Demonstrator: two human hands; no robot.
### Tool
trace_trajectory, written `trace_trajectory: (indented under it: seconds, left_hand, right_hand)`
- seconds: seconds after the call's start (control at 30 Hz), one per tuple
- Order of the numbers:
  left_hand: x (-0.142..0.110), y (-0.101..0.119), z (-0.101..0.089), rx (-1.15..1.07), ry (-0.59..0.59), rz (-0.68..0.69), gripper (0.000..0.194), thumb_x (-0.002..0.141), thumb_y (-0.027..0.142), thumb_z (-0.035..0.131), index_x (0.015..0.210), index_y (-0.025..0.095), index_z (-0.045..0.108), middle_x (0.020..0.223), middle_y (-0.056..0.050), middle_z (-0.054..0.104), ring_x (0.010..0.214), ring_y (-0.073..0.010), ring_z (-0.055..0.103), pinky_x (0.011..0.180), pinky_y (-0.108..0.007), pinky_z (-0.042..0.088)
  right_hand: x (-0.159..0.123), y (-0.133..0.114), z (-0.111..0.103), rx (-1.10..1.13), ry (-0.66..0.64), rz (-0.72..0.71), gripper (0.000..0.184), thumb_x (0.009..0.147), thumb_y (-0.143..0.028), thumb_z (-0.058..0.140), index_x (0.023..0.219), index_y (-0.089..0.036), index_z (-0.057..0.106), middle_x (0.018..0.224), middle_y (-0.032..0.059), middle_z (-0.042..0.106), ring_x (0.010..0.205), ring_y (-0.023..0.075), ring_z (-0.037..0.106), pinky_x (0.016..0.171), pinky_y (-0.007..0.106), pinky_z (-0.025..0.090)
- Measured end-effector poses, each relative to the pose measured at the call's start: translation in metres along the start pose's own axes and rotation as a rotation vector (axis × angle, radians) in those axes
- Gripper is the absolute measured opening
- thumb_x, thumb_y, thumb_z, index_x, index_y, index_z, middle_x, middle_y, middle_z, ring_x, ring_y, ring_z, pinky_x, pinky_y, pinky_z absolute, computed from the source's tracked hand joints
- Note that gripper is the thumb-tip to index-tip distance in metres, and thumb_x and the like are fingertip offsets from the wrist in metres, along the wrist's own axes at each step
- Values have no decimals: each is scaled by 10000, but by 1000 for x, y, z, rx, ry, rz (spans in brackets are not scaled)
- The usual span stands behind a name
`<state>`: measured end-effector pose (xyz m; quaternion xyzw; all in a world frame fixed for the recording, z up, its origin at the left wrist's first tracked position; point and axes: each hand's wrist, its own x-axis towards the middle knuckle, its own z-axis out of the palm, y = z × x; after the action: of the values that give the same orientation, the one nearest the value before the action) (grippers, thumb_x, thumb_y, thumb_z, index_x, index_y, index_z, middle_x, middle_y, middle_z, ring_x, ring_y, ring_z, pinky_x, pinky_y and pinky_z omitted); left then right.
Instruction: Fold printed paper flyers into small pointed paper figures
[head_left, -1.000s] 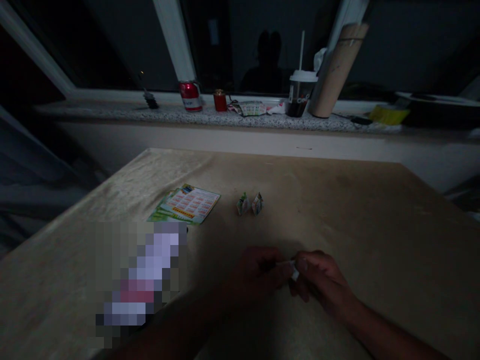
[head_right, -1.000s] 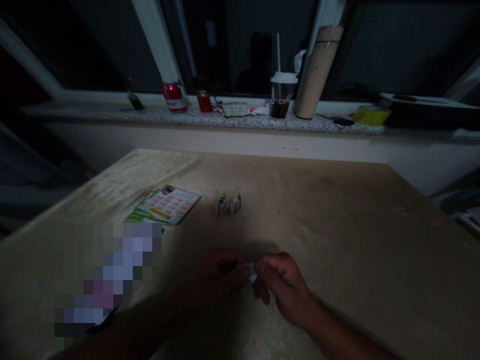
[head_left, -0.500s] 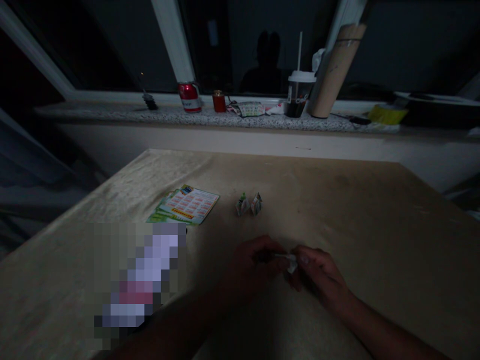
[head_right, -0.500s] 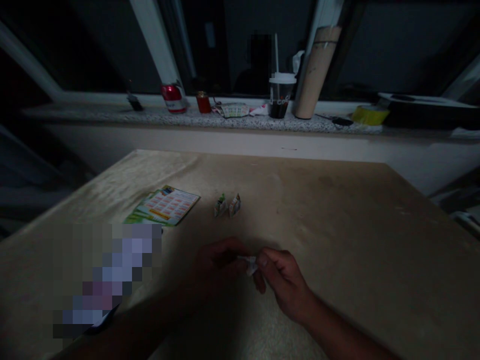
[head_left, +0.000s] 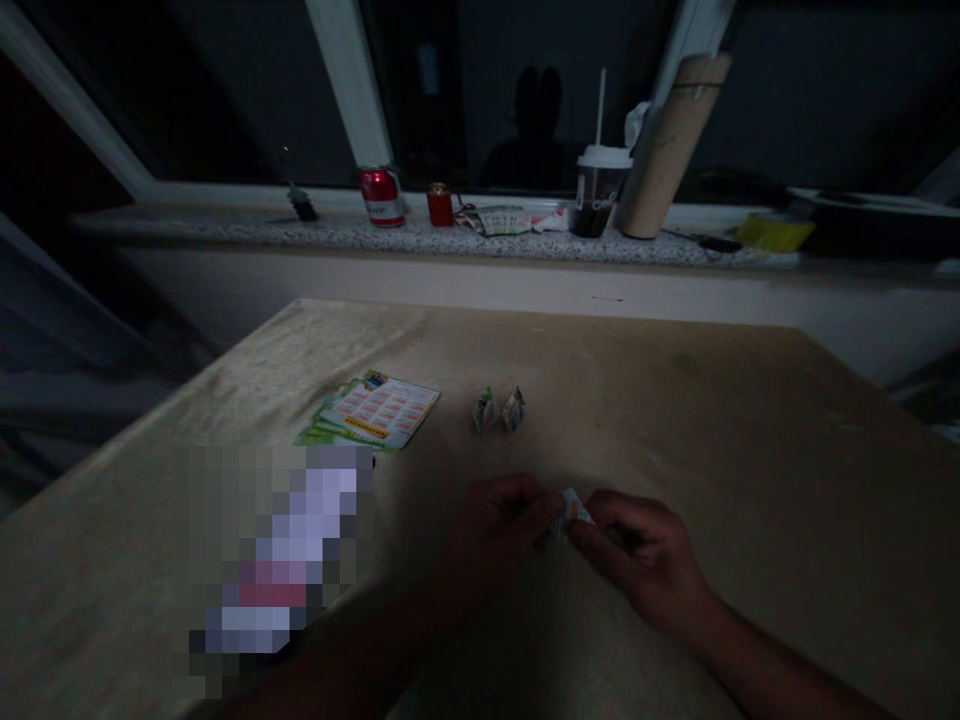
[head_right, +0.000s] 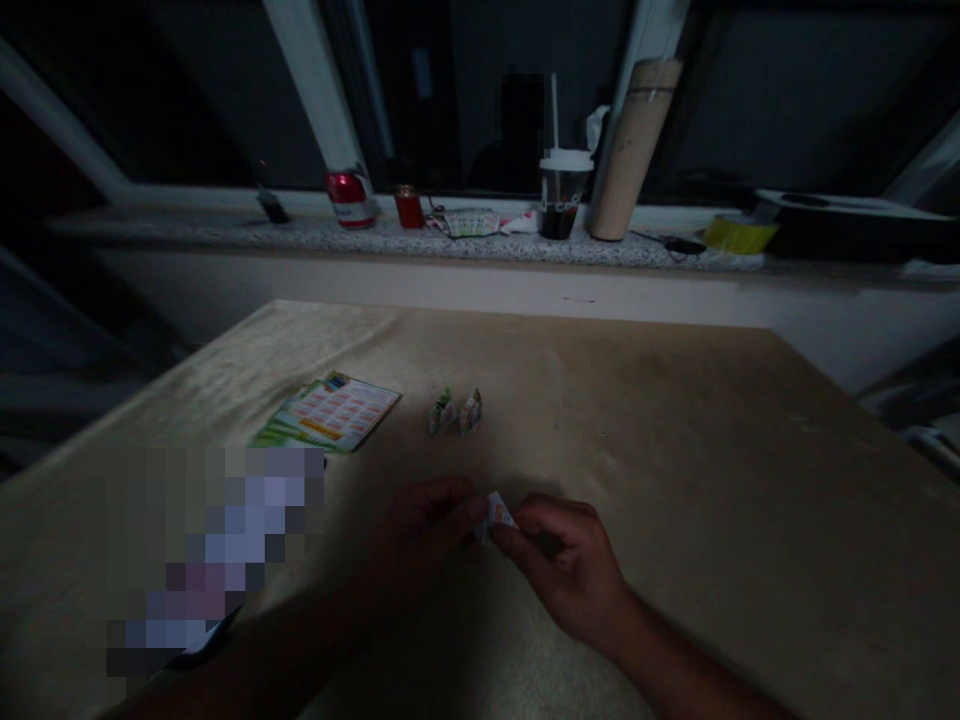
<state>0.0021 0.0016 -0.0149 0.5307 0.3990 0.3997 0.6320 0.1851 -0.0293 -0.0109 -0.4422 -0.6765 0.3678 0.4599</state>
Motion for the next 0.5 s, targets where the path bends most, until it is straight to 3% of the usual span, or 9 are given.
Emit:
trace_trajectory:
  seconds: [0.17,0.33,0.5]
  left_hand:
    - [-1,3,1,-111,-61,-12,316,730,424,800,744,135,675,678,-10,633,635,-130,552,631,-248,423]
    - [3,11,-11,138,-42,68,239,826,347,690,710,140,661,606,35,520,577,-104,454,567,-233,335]
    - [6,15,-19,376,-259,209,281,903,345,596,711,143,634,653,31,494,622,-111,452,583,-236,311]
  right_hand:
    - [-2,8,0,184,38,150,364,927,-419,649,658,-176,614,573,-3,560,506,116,487,476,234,372]
    - [-3,12,0,245,-26,164,351,936,-462,638,725,-182,620,621,-8,549,571,130,502,531,250,385]
    - [-3,13,-1,161,-88,116,306,956,-396,611,732,-191,580,642,-22,499,593,126,451,539,250,357]
